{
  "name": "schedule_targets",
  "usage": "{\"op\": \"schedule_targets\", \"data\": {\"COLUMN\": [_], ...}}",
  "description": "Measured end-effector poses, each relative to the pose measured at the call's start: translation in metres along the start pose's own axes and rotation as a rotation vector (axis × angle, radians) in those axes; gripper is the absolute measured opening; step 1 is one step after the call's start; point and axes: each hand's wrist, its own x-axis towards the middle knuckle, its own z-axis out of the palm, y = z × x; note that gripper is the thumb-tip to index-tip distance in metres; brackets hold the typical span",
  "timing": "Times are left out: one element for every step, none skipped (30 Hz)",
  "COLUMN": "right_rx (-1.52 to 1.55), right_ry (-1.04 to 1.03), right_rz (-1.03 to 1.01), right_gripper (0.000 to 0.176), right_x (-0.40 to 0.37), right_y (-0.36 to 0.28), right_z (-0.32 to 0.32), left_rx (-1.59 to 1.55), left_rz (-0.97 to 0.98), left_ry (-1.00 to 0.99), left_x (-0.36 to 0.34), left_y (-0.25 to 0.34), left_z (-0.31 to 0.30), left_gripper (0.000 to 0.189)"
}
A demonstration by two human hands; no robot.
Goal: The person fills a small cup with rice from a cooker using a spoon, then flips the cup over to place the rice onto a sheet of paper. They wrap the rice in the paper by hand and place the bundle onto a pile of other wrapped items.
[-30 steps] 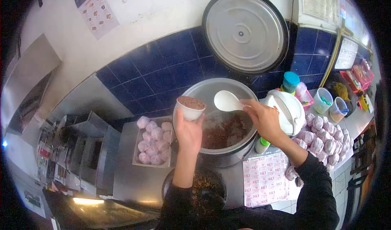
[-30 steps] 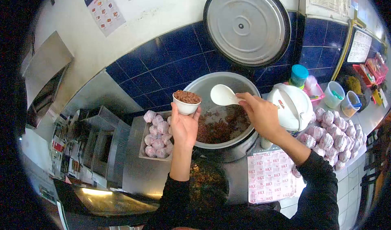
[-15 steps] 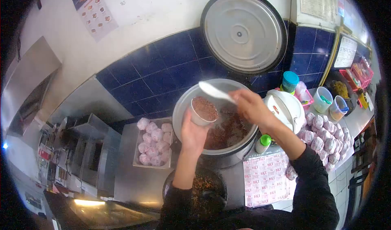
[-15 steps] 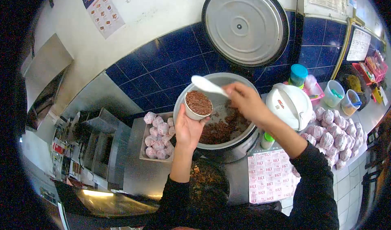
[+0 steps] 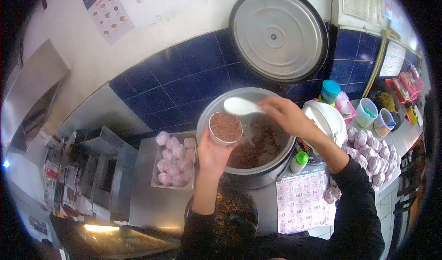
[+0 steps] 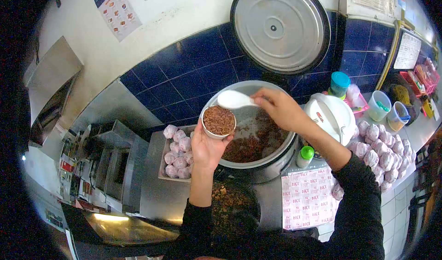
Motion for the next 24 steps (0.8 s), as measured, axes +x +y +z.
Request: {"op": "schedule_targets", "data": {"right_rx": [-0.051, -0.105, -0.105, -0.267, -0.429, -0.429, -0.520, -0.610, -0.611, -0.752, -0.888, -0.961, -1.027, -1.049, -1.065, -0.931, -0.894, -0.929, -0.862, -0.791, -0.702, -0.617, -0.516, -0.380], "right_ry": [-0.093, -0.188, -0.192, -0.231, -0.267, -0.272, -0.346, -0.420, -0.428, -0.594, -0.759, -0.908, -1.062, -1.164, -1.271, -1.103, -1.293, -1.254, -0.982, -0.954, -0.811, -0.665, -0.477, -0.403], "right_rz": [0.031, 0.060, 0.057, 0.119, 0.180, 0.177, 0.186, 0.196, 0.201, 0.157, 0.115, 0.075, 0.037, 0.027, 0.025, 0.214, 0.183, -0.064, -0.233, -0.187, -0.221, -0.257, -0.351, -0.377], "right_gripper": [0.028, 0.029, 0.029, 0.028, 0.027, 0.027, 0.025, 0.023, 0.023, 0.022, 0.022, 0.025, 0.028, 0.028, 0.028, 0.024, 0.031, 0.039, 0.047, 0.038, 0.032, 0.028, 0.022, 0.023], "right_x": [-0.001, -0.001, -0.002, -0.003, -0.003, -0.002, -0.001, -0.001, 0.001, 0.007, 0.012, 0.018, 0.025, 0.031, 0.032, 0.027, 0.038, 0.037, 0.032, 0.037, 0.031, 0.024, 0.013, 0.005], "right_y": [-0.004, -0.007, -0.007, -0.005, -0.003, 0.000, 0.006, 0.013, 0.021, 0.030, 0.040, 0.051, 0.066, 0.094, 0.115, 0.114, 0.118, 0.094, 0.105, 0.063, 0.045, 0.033, 0.027, 0.016], "right_z": [-0.001, -0.001, -0.004, -0.010, -0.012, -0.009, -0.005, -0.001, 0.006, 0.015, 0.025, 0.034, 0.046, 0.066, 0.081, 0.086, 0.094, 0.083, 0.084, 0.066, 0.050, 0.037, 0.023, 0.002], "left_rx": [0.006, -0.026, -0.028, -0.054, -0.077, -0.080, -0.099, -0.118, -0.124, -0.168, -0.210, -0.212, -0.229, -0.250, -0.262, -0.369, -0.475, -0.523, -0.537, -0.489, -0.444, -0.387, -0.402, -0.406], "left_rz": [0.017, 0.010, 0.014, 0.015, 0.017, 0.021, 0.030, 0.038, 0.034, 0.031, 0.024, 0.006, -0.008, -0.029, -0.068, -0.133, -0.206, -0.271, -0.326, -0.391, -0.445, -0.536, -0.556, -0.628], "left_ry": [-0.008, 0.023, 0.026, 0.019, 0.012, 0.016, 0.021, 0.028, 0.034, 0.039, 0.043, 0.049, 0.024, 0.001, 0.010, 0.013, 0.020, 0.082, 0.104, 0.092, 0.077, 0.103, 0.125, 0.105], "left_x": [0.000, 0.001, 0.001, 0.000, -0.001, -0.004, -0.007, -0.012, -0.017, -0.023, -0.030, -0.038, -0.048, -0.058, -0.071, -0.085, -0.099, -0.114, -0.128, -0.141, -0.154, -0.165, -0.175, -0.181], "left_y": [0.002, 0.004, 0.005, 0.005, 0.007, 0.008, 0.008, 0.008, 0.007, 0.005, 0.003, 0.000, -0.005, -0.012, -0.019, -0.027, -0.038, -0.052, -0.069, -0.087, -0.104, -0.123, -0.143, -0.162], "left_z": [0.001, -0.001, -0.008, -0.019, -0.023, -0.025, -0.025, -0.022, -0.020, -0.018, -0.016, -0.014, -0.013, -0.011, -0.007, -0.004, 0.000, 0.003, 0.003, 0.000, -0.002, -0.004, -0.005, -0.005], "left_gripper": [0.049, 0.049, 0.049, 0.049, 0.049, 0.049, 0.050, 0.050, 0.050, 0.052, 0.054, 0.054, 0.056, 0.058, 0.058, 0.060, 0.061, 0.064, 0.064, 0.064, 0.064, 0.063, 0.063, 0.062]}}
